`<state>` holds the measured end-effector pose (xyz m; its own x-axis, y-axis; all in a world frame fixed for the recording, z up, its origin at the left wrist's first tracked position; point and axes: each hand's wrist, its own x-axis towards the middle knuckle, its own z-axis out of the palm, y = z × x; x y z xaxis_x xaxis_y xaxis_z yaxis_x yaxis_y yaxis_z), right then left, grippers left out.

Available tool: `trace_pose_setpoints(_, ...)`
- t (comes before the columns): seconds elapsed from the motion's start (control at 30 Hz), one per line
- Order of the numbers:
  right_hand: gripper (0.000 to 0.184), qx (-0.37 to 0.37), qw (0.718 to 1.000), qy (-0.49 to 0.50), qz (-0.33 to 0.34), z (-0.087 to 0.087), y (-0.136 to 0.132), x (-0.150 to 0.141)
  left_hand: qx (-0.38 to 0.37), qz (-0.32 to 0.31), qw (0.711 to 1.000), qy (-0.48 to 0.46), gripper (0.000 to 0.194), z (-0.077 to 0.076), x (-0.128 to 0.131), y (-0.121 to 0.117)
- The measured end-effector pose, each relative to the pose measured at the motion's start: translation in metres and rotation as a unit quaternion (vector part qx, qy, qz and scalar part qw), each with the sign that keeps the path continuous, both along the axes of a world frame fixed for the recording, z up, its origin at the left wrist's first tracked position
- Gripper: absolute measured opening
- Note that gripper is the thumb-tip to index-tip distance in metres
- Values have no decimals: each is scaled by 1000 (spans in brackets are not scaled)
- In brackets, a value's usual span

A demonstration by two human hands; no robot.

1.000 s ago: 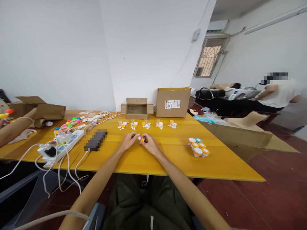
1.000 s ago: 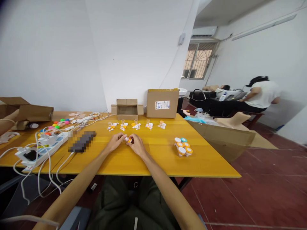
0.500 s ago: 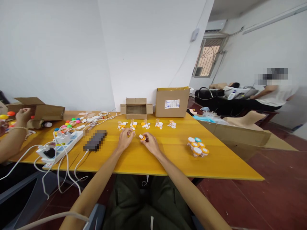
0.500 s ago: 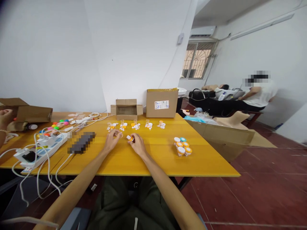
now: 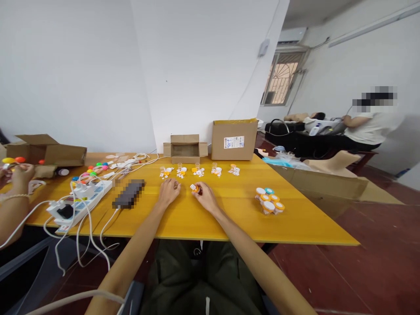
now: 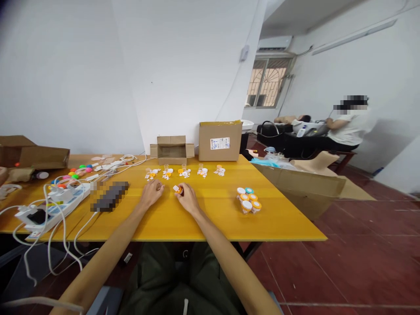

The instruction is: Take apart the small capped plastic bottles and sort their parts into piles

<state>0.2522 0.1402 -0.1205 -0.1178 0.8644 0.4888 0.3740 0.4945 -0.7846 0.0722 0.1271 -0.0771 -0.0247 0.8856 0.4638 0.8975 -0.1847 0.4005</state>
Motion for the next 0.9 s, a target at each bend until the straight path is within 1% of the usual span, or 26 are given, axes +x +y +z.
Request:
trace_pose_setpoints(0.13, 19, -2, 1000, -5, 9, 0, 0, 1, -21, 33, 999, 16, 10, -1, -2, 0)
trace_pose_setpoints(0.3, 19, -2, 1000, -7, 14, 0, 1, 1, -17, 69, 997, 21, 10, -2, -7, 2)
trace_pose_setpoints(0.43, 19, -4, 1000, -7, 15, -1, 1, 1, -2, 77, 997, 16, 7, -4, -12, 4)
trace_pose_setpoints(0.53, 19, -4, 1000, -7, 17, -1, 1, 1, 21, 72, 997, 10, 16, -5, -12, 4)
trace_pose_setpoints(0.6, 19, -4, 1000, -7, 18, -1, 1, 1, 65, 38, 997, 8, 25, -6, -10, 2)
trace_pose_setpoints(0.7, 21, -3, 1000, -8, 20, 0, 1, 1, 124, -63, 990, 17, 27, -6, -4, -5)
trace_pose_setpoints(0.83, 22, 3, 1000, -12, 26, 2, -2, 0, 116, -195, 973, 40, 23, -4, 7, -15)
trace_pose_setpoints(0.9, 22, 8, 999, -16, 30, 3, -3, -1, 96, -242, 965, 42, 21, -3, 10, -17)
